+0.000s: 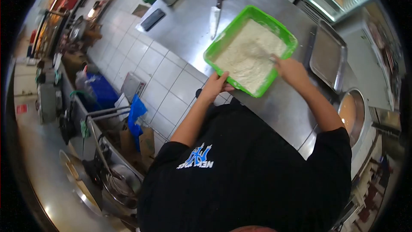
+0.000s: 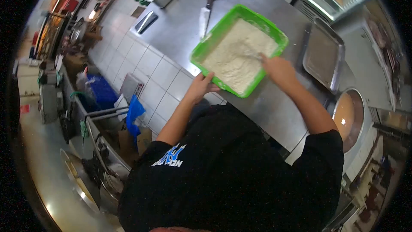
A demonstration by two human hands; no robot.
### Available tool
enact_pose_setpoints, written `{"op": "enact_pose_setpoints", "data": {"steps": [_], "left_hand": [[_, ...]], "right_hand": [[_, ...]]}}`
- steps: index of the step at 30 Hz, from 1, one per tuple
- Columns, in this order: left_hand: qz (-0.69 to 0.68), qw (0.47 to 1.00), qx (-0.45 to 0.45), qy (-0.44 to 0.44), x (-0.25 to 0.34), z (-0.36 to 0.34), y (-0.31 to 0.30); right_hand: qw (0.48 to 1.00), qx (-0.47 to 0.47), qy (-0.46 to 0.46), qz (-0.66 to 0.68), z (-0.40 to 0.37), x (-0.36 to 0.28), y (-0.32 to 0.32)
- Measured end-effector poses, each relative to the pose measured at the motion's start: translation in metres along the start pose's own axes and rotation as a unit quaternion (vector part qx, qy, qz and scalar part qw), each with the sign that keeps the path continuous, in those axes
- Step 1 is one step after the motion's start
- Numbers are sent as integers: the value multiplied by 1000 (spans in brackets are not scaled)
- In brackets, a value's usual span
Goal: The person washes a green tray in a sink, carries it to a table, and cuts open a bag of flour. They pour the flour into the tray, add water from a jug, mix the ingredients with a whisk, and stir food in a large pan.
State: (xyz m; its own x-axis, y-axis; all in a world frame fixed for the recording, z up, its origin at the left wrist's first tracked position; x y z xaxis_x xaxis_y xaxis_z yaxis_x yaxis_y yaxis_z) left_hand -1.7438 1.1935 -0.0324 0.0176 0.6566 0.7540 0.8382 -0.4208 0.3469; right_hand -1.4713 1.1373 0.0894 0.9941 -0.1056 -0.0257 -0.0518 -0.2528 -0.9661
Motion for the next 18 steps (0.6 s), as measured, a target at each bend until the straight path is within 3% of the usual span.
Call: {"op": "enact_pose_setpoints", "data": {"steps": [2,6,9,11,13,15,18], "left_hand": [[-12,1000,-7,-5,2,-1,1],[-8,1000,-18,-3,5,-3,4],[8,999,-33,-14,2,-2,2],[30,999,-29,-8,3,0,-1],[15,999,-39,2,-2,4,-4],[13,999,-48,3,0,4,-6],[18,999,-46,-13,-2,1,-9]], "right_hand": [[997,-54,-43,-17,-9,-22,-1],[999,-20,19,-35,6,20,-27],[1000,15,-9,-8,16,4,2],[997,-12,-71,16,0,-21,0],[996,-57,-67,-14,-12,-19,-32],[996,-81,-26,-16,-13,-5,-67],[997,-30,69,-2,-9,6,-97]]}}
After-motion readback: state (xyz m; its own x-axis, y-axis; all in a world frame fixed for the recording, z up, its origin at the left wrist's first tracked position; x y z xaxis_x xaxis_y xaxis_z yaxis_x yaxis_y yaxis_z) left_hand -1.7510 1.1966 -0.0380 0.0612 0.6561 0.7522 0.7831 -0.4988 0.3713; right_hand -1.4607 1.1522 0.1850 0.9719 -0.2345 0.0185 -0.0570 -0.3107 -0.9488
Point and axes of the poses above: each hand's wrist, its own z-axis towards the middle knuckle, its own y-axis out of the palm, x = y × z, the point moved 8 cm from there along z, towards the middle knuckle, and after that the axes turned 3 degrees about -z, right-handed, at the moved point
